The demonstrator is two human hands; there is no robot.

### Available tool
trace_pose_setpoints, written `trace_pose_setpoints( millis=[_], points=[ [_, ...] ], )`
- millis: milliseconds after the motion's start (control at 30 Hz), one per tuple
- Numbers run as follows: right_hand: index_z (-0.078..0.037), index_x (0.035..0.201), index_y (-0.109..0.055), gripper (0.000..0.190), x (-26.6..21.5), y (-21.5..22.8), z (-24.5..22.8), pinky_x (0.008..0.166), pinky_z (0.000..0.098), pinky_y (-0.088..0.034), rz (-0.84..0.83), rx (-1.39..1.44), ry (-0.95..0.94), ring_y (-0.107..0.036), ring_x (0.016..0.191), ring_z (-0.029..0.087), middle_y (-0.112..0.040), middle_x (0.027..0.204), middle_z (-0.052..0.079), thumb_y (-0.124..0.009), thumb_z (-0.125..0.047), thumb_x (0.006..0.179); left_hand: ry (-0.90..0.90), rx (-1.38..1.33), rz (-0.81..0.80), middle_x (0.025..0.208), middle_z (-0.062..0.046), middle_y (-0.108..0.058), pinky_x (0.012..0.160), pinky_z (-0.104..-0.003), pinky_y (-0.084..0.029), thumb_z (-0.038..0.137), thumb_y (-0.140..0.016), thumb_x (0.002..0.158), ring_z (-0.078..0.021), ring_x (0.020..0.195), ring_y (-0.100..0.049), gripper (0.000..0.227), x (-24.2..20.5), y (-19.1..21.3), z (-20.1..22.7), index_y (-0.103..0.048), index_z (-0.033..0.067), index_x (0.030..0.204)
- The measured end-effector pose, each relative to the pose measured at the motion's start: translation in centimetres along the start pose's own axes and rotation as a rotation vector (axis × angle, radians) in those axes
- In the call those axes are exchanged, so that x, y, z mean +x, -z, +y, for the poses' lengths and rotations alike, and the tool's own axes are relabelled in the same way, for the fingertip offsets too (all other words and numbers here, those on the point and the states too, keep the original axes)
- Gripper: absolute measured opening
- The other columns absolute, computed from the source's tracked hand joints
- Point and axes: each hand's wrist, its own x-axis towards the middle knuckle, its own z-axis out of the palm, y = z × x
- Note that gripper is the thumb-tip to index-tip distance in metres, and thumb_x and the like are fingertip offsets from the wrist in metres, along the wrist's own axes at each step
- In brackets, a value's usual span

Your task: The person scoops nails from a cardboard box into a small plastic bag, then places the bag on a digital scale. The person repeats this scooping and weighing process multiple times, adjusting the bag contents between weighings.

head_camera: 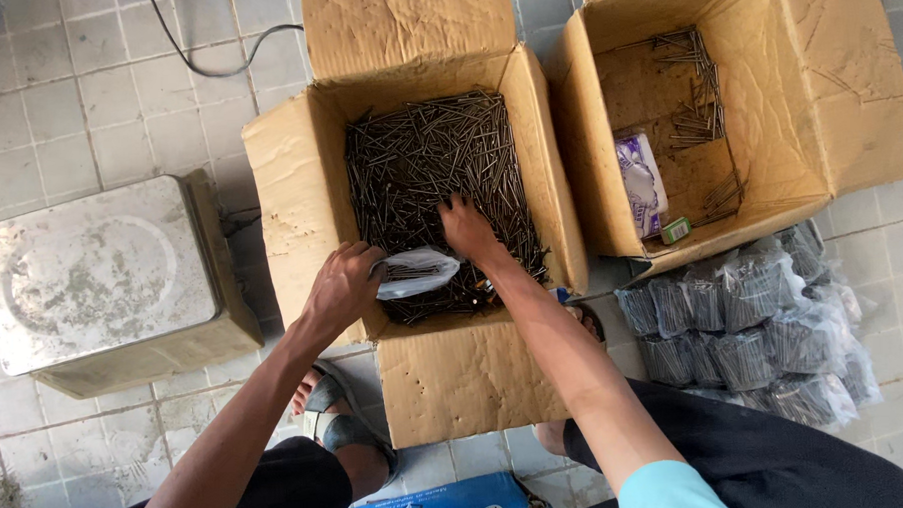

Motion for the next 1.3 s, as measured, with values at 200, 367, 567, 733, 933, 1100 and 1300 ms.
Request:
trace_pose_setpoints(
  millis=[200, 367, 567, 733, 933, 1100, 1300],
  points=[
    [-0.003, 0.120, -0.060, 0.029, -0.7, 0.0, 0.2, 0.056, 0.0439, -0.063, 0.141, -0.026, 0.141, -0.063, 0.096, 0.046, -0.052, 0.117, 0.028, -0.051, -0.006, 0.093, -0.008, 0.017, 0.019, 0.083, -0.009, -0.063, 0.072, -0.042, -0.052, 0.018, -0.062, 0.085, -0.0327, 0.084, -0.064, 0.010, 0.0, 0.3, 0.5, -0.067, 0.0152, 0.094],
    [-0.002, 0.114, -0.060, 0.023, -0.9, 0.0, 0.3, 0.059, 0.0410, -0.061, 0.192, -0.017, 0.157, -0.064, 0.094, 0.040, -0.058, 0.106, 0.023, -0.049, -0.009, 0.096, 0.001, -0.013, 0.009, 0.081, -0.010, -0.063, 0.072, -0.042, -0.052, 0.018, -0.062, 0.087, -0.0331, 0.083, -0.064, 0.009, 0.1, 0.3, 0.3, -0.067, 0.0139, 0.093],
    [-0.003, 0.104, -0.064, 0.013, -2.3, 3.3, 1.6, 0.067, 0.0370, -0.060, 0.280, 0.249, -0.061, -0.068, 0.085, 0.033, -0.065, 0.093, 0.017, -0.055, -0.006, 0.095, 0.020, 0.017, 0.011, 0.080, -0.008, -0.063, 0.072, -0.042, -0.053, 0.020, -0.064, 0.087, -0.0311, 0.083, -0.064, 0.009, 0.5, -0.4, -0.2, -0.067, 0.0149, 0.094],
    [-0.002, 0.106, -0.068, 0.013, -3.3, 7.5, 3.3, 0.074, 0.0349, -0.057, 0.391, 0.639, -0.242, -0.068, 0.078, 0.023, -0.070, 0.096, 0.019, -0.064, -0.010, 0.097, 0.016, 0.038, 0.031, 0.082, -0.008, -0.063, 0.072, -0.042, -0.053, 0.023, -0.065, 0.086, -0.0307, 0.083, -0.065, 0.013, 0.5, -0.8, 0.1, -0.067, 0.0157, 0.097],
    [-0.007, 0.107, -0.073, 0.025, -6.2, 8.6, 3.3, 0.091, 0.0444, -0.050, 0.534, 0.891, -0.498, -0.066, 0.103, 0.032, -0.071, 0.103, 0.017, -0.077, -0.024, 0.089, -0.003, 0.073, 0.139, 0.110, -0.016, -0.056, 0.081, -0.051, -0.050, 0.035, -0.069, 0.086, -0.0385, 0.098, -0.059, 0.048, 1.3, 4.2, 7.6, -0.056, 0.0109, 0.126],
    [-0.002, 0.108, -0.071, 0.038, -7.9, 9.1, 1.7, 0.086, 0.0449, -0.055, 0.502, 1.219, -0.462, -0.068, 0.096, 0.030, -0.070, 0.103, 0.017, -0.087, -0.022, 0.080, -0.143, -0.066, -0.010, 0.137, -0.027, -0.047, 0.111, -0.050, -0.032, 0.041, -0.069, 0.089, -0.0409, 0.131, -0.044, 0.077, 4.3, 8.5, 16.1, -0.036, 0.0041, 0.147],
    [-0.004, 0.100, -0.073, 0.021, -10.9, 14.7, -1.0, 0.069, 0.0246, -0.055, 0.386, 1.377, -0.255, -0.063, 0.074, 0.011, -0.069, 0.083, 0.005, -0.080, -0.009, 0.081, -0.191, 0.511, -0.196, 0.140, -0.018, -0.051, 0.116, -0.049, -0.024, 0.049, -0.082, 0.072, -0.0312, 0.137, -0.041, 0.093, 9.7, 3.6, 17.0, -0.040, 0.0064, 0.144]
  ],
)
